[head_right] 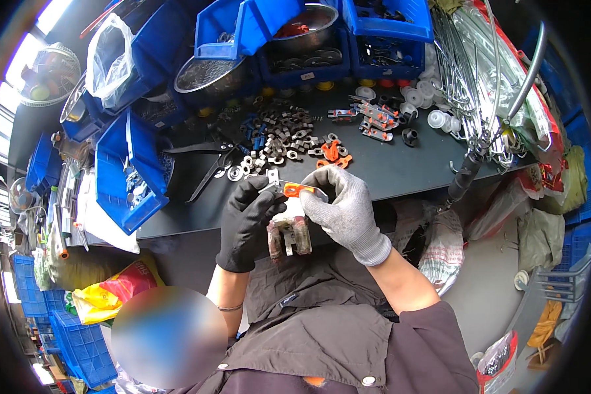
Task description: The person assembles small orange plastic components and metal housings by hand at a workstation, taking them from storage bins and fitting them together.
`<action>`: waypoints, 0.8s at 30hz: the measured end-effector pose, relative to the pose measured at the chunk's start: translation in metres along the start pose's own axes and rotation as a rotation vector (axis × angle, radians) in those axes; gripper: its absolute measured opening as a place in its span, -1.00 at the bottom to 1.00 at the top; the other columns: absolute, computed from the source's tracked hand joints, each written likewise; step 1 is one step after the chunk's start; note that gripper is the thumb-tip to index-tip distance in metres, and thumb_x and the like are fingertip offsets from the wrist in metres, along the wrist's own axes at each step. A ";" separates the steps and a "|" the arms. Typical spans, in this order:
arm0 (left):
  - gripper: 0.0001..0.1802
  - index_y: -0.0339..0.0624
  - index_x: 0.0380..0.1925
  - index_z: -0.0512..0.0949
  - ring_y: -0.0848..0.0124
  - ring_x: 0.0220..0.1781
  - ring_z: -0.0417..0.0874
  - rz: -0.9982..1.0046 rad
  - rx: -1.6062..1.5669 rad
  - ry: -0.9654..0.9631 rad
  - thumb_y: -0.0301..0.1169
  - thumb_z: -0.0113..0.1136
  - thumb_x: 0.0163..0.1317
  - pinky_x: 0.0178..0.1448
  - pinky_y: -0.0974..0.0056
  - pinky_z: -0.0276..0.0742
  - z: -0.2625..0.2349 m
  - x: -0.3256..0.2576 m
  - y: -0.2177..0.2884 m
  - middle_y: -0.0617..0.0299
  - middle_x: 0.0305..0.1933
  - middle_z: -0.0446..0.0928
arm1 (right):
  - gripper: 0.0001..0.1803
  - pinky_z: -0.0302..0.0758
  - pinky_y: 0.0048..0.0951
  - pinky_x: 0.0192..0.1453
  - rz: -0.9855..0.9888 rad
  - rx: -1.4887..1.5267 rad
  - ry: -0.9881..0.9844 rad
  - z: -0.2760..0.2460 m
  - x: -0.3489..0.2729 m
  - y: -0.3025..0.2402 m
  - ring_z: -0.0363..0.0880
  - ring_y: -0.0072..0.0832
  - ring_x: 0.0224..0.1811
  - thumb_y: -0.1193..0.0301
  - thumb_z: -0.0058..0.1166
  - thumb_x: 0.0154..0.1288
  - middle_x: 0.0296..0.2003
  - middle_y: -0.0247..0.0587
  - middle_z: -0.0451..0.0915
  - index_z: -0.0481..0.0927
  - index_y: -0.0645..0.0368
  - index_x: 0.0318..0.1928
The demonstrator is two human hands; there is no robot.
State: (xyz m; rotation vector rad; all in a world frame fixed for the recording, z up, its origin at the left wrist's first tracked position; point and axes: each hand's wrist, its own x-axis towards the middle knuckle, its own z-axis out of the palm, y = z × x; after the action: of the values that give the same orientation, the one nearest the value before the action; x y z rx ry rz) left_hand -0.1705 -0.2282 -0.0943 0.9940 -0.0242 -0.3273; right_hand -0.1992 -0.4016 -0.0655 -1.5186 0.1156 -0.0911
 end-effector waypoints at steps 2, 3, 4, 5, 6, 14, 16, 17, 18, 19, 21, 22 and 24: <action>-0.73 -0.26 -0.03 0.48 0.46 -0.20 0.63 0.015 0.074 -0.011 -0.49 0.18 0.26 -0.09 0.35 0.59 -0.006 0.001 -0.003 0.16 -0.16 0.60 | -0.85 0.44 -0.65 -0.28 0.028 -0.005 -0.022 -0.001 -0.001 -0.003 0.43 -0.76 -0.37 0.50 0.17 0.20 -0.41 -0.35 0.58 0.55 0.34 -0.28; -0.73 -0.26 -0.03 0.48 0.46 -0.20 0.63 0.015 0.071 -0.012 -0.49 0.18 0.26 -0.09 0.35 0.59 -0.006 0.000 -0.003 0.16 -0.16 0.60 | -0.85 0.44 -0.65 -0.28 0.028 -0.008 -0.020 -0.003 -0.001 -0.003 0.43 -0.76 -0.37 0.50 0.17 0.20 -0.41 -0.35 0.58 0.55 0.34 -0.28; -0.73 -0.27 -0.04 0.49 0.46 -0.22 0.64 0.015 0.103 0.002 -0.51 0.18 0.25 -0.10 0.35 0.59 -0.005 0.000 -0.002 0.16 -0.17 0.60 | -0.85 0.44 -0.65 -0.29 0.016 -0.027 -0.045 -0.005 -0.001 -0.002 0.44 -0.76 -0.38 0.49 0.18 0.19 -0.42 -0.34 0.58 0.56 0.34 -0.28; -0.73 -0.29 -0.04 0.49 0.46 -0.23 0.64 0.016 0.136 0.015 -0.53 0.18 0.24 -0.10 0.35 0.59 -0.004 0.000 -0.001 0.15 -0.18 0.61 | -0.84 0.43 -0.65 -0.29 0.003 -0.045 -0.069 -0.007 -0.001 -0.002 0.44 -0.76 -0.38 0.48 0.18 0.18 -0.43 -0.34 0.58 0.57 0.34 -0.28; -0.73 -0.29 -0.04 0.49 0.46 -0.23 0.64 0.016 0.134 0.013 -0.53 0.18 0.24 -0.10 0.35 0.59 -0.003 -0.001 -0.001 0.15 -0.18 0.61 | -0.84 0.43 -0.65 -0.29 0.002 -0.048 -0.067 -0.009 -0.001 -0.002 0.44 -0.76 -0.38 0.48 0.18 0.18 -0.43 -0.34 0.58 0.57 0.34 -0.28; -0.74 -0.33 -0.07 0.50 0.47 -0.26 0.65 -0.055 0.262 -0.127 -0.53 0.19 0.23 -0.15 0.38 0.60 0.003 -0.004 0.010 0.14 -0.18 0.62 | -0.83 0.39 -0.62 -0.43 0.125 -0.067 -0.182 -0.022 -0.002 -0.017 0.39 -0.78 -0.51 0.45 0.19 0.15 -0.51 -0.42 0.54 0.59 0.34 -0.32; -0.75 -0.35 -0.09 0.50 0.45 -0.24 0.66 -0.090 0.204 -0.149 -0.51 0.19 0.24 -0.15 0.38 0.62 0.002 -0.004 0.009 0.12 -0.16 0.62 | -0.83 0.40 -0.61 -0.43 0.098 -0.121 -0.142 -0.018 -0.003 -0.016 0.39 -0.78 -0.51 0.46 0.19 0.14 -0.52 -0.41 0.54 0.59 0.33 -0.31; -0.76 -0.35 -0.10 0.49 0.43 -0.23 0.67 -0.141 0.180 -0.139 -0.50 0.19 0.24 -0.15 0.38 0.63 0.002 -0.004 0.006 0.10 -0.16 0.61 | -0.83 0.40 -0.60 -0.42 0.071 -0.172 -0.104 -0.016 -0.004 -0.015 0.39 -0.77 -0.51 0.46 0.20 0.13 -0.53 -0.39 0.53 0.60 0.32 -0.31; -0.76 -0.36 -0.11 0.49 0.40 -0.21 0.69 -0.191 0.155 -0.130 -0.49 0.19 0.25 -0.14 0.38 0.64 0.001 -0.004 0.004 0.09 -0.16 0.61 | -0.83 0.40 -0.60 -0.42 0.071 -0.177 -0.104 -0.016 -0.004 -0.013 0.39 -0.77 -0.51 0.46 0.20 0.13 -0.53 -0.39 0.53 0.60 0.32 -0.31; -0.77 -0.36 -0.11 0.48 0.38 -0.19 0.70 -0.202 0.108 -0.130 -0.48 0.17 0.27 -0.12 0.36 0.66 -0.001 -0.003 0.002 0.06 -0.17 0.61 | -0.84 0.41 -0.60 -0.40 0.035 -0.246 -0.101 -0.016 -0.004 -0.011 0.40 -0.75 -0.49 0.47 0.19 0.13 -0.53 -0.36 0.53 0.60 0.31 -0.31; -0.76 -0.37 -0.10 0.48 0.38 -0.19 0.70 -0.245 0.067 -0.125 -0.48 0.16 0.27 -0.13 0.38 0.65 0.003 -0.005 0.005 0.06 -0.17 0.61 | -0.83 0.44 -0.57 -0.34 -0.141 -0.347 -0.113 -0.018 -0.005 -0.004 0.48 -0.62 -0.44 0.48 0.23 0.11 -0.47 -0.25 0.56 0.60 0.27 -0.27; -0.76 -0.37 -0.09 0.48 0.38 -0.19 0.70 -0.289 0.031 -0.120 -0.49 0.15 0.28 -0.14 0.39 0.65 0.005 -0.006 0.008 0.05 -0.17 0.61 | -0.83 0.44 -0.57 -0.34 -0.139 -0.351 -0.119 -0.017 -0.006 -0.003 0.48 -0.62 -0.44 0.48 0.23 0.11 -0.47 -0.25 0.56 0.60 0.27 -0.27; -0.75 -0.38 -0.08 0.48 0.40 -0.20 0.70 -0.344 0.007 -0.110 -0.49 0.15 0.28 -0.15 0.41 0.65 0.009 -0.008 0.013 0.06 -0.17 0.61 | -0.78 0.48 -0.52 -0.29 -0.445 -0.349 -0.133 -0.016 -0.009 -0.002 0.58 -0.49 -0.39 0.47 0.27 0.10 -0.38 -0.22 0.60 0.60 0.24 -0.22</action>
State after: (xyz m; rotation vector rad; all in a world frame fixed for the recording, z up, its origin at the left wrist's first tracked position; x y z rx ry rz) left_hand -0.1760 -0.2271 -0.0778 0.9856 0.0462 -0.6972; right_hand -0.2098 -0.4162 -0.0639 -1.8728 -0.3305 -0.3381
